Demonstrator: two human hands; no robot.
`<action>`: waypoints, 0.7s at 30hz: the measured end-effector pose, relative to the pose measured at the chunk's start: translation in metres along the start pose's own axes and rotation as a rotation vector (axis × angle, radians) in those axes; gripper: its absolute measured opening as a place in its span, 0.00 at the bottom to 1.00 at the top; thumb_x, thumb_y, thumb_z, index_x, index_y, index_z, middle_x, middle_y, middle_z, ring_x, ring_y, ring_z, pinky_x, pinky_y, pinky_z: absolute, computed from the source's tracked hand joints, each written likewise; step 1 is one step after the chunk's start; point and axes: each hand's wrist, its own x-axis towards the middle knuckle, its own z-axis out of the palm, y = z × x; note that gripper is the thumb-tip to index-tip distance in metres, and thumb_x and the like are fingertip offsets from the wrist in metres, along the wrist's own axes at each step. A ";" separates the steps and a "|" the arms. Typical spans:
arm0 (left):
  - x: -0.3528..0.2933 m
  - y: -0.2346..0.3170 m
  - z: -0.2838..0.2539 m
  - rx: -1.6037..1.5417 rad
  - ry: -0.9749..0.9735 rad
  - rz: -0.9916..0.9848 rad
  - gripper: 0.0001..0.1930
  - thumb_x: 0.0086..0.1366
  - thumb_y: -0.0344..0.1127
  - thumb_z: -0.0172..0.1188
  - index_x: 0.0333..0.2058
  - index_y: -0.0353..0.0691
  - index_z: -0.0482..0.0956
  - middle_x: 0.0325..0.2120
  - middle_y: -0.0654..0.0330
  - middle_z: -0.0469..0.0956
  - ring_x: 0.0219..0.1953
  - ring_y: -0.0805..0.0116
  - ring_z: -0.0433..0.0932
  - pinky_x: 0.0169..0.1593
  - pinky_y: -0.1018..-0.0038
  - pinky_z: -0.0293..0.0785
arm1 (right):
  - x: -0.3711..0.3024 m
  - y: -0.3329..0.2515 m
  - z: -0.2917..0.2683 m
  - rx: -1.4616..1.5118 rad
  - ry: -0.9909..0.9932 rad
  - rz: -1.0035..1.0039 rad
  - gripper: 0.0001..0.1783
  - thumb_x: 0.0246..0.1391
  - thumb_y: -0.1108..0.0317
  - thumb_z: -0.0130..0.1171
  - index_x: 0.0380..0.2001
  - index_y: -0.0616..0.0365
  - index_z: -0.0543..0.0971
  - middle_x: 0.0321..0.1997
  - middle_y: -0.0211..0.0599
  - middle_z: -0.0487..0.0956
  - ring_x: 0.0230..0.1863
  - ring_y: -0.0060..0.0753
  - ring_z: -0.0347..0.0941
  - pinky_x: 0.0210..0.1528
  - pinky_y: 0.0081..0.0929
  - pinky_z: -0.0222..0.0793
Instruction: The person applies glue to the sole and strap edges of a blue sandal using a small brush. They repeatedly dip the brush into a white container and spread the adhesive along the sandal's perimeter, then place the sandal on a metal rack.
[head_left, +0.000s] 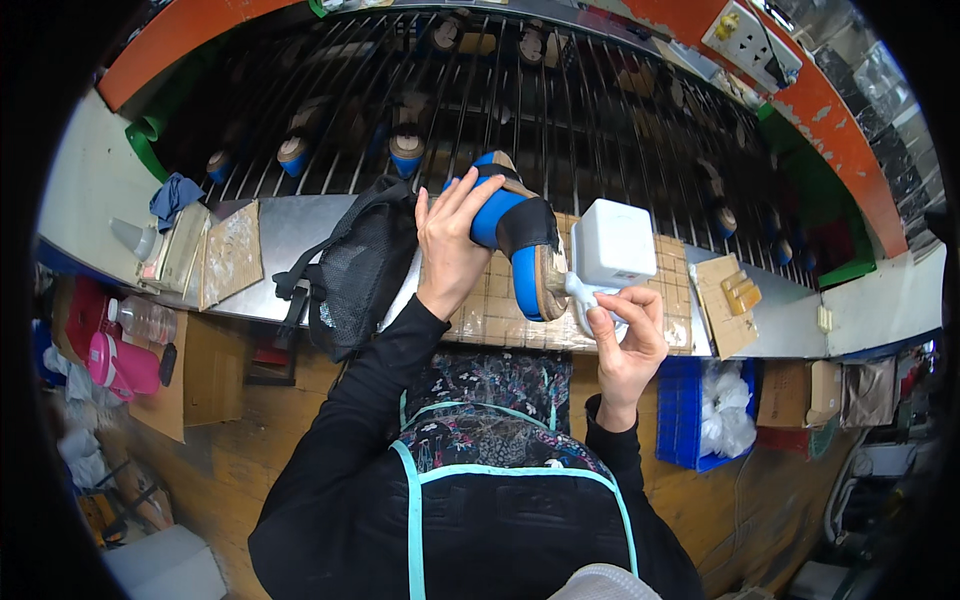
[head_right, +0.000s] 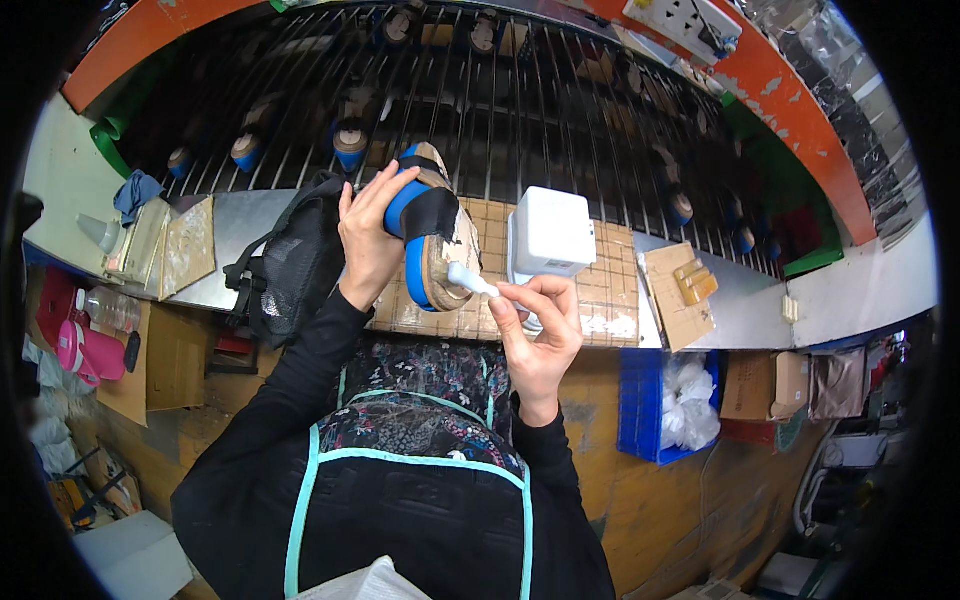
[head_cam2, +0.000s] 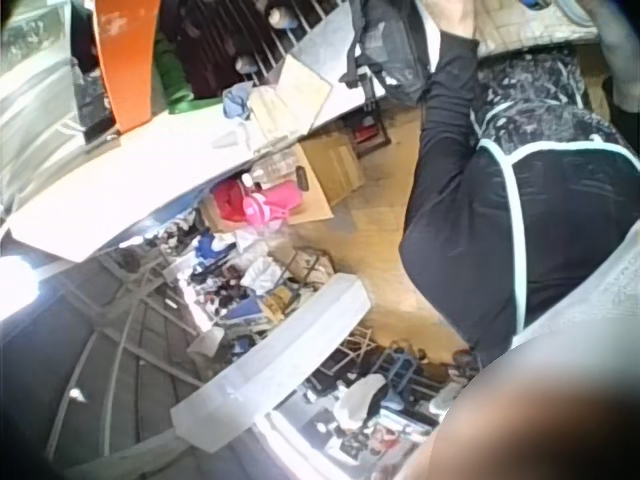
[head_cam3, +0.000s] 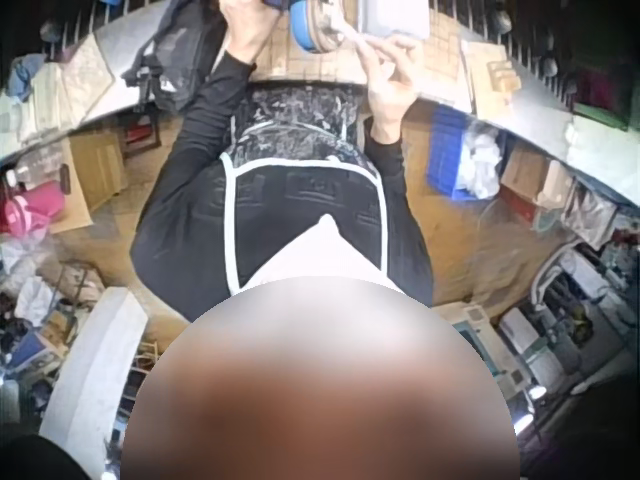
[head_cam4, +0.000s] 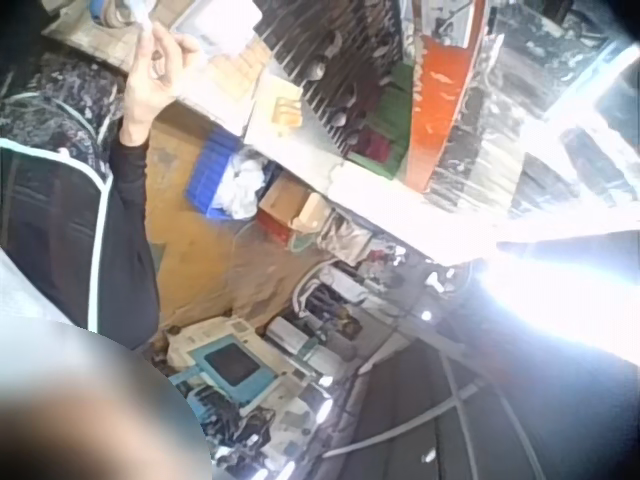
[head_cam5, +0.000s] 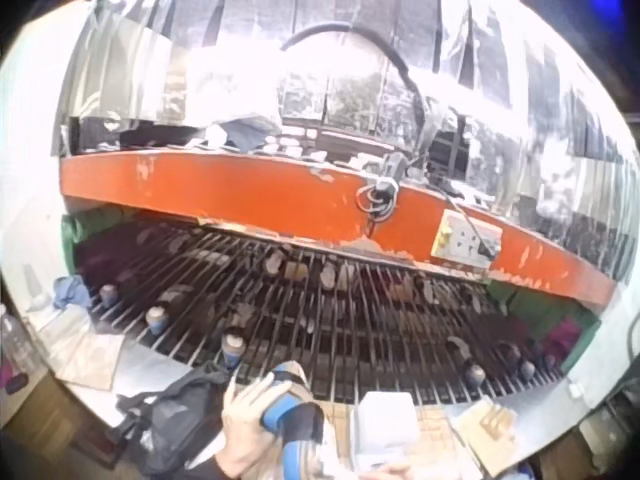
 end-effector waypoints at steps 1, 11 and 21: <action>0.001 0.002 0.000 -0.004 -0.034 -0.019 0.28 0.45 0.31 0.71 0.49 0.52 0.79 0.51 0.53 0.77 0.56 0.53 0.74 0.64 0.46 0.52 | 0.003 0.001 -0.001 -0.006 -0.007 -0.020 0.08 0.47 0.77 0.68 0.34 0.63 0.84 0.35 0.30 0.70 0.31 0.18 0.65 0.31 0.14 0.63; 0.010 0.027 -0.009 -0.263 -0.324 -0.100 0.29 0.38 0.27 0.74 0.45 0.49 0.78 0.36 0.55 0.83 0.42 0.56 0.81 0.58 0.54 0.62 | 0.038 0.000 -0.011 -0.036 -0.054 -0.196 0.10 0.45 0.77 0.69 0.34 0.62 0.84 0.35 0.30 0.70 0.31 0.18 0.66 0.30 0.14 0.64; 0.013 0.037 -0.024 -0.427 -0.799 -0.295 0.42 0.27 0.34 0.80 0.49 0.39 0.76 0.37 0.52 0.82 0.42 0.54 0.81 0.49 0.66 0.74 | 0.063 -0.002 -0.014 -0.042 -0.095 -0.296 0.09 0.45 0.76 0.69 0.33 0.61 0.84 0.33 0.31 0.71 0.31 0.20 0.68 0.28 0.15 0.65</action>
